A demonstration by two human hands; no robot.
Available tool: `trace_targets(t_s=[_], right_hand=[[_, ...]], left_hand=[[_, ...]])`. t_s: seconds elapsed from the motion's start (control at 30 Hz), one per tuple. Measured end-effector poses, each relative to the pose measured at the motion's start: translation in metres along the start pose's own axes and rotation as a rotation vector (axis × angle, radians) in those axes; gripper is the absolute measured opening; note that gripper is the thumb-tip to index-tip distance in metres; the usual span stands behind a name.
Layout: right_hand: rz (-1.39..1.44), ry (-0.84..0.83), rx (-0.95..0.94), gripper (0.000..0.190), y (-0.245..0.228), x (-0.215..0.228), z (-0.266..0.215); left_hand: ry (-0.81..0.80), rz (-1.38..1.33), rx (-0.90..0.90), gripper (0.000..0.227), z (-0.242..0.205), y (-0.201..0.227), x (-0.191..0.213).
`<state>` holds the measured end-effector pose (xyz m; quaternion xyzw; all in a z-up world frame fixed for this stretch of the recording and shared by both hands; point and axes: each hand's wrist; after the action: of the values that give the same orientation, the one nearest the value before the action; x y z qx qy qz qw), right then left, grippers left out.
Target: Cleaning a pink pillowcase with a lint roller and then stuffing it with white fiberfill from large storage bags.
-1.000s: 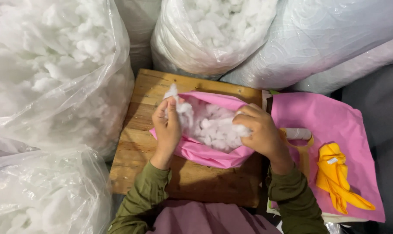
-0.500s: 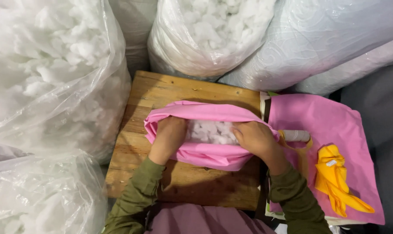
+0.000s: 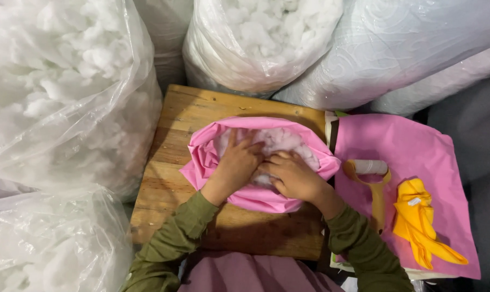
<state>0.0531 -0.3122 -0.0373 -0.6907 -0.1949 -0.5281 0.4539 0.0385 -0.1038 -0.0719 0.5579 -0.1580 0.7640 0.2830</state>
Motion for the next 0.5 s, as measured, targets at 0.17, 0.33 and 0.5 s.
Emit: trace_targets(t_s=[0.17, 0.33, 0.5], right_hand=[[-0.214, -0.168, -0.595, 0.03, 0.025, 0.017, -0.007], [-0.239, 0.287, -0.358, 0.035, 0.025, 0.025, -0.028], [-0.295, 0.453, 0.067, 0.011, 0.023, -0.02, 0.0]], left_hand=[[0.018, 0.139, 0.171, 0.015, -0.013, -0.048, -0.048], [0.159, -0.522, 0.043, 0.025, -0.028, -0.044, 0.071], [0.115, -0.209, 0.012, 0.026, -0.022, -0.043, 0.018]])
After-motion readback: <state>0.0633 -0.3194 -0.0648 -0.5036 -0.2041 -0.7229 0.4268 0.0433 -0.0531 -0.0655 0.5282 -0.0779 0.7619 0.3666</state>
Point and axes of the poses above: each hand's wrist, its own z-axis towards the middle knuckle, its own x-axis out of the back of the hand, y = z × x, and after that the axes turned 6 degrees about z, right-handed
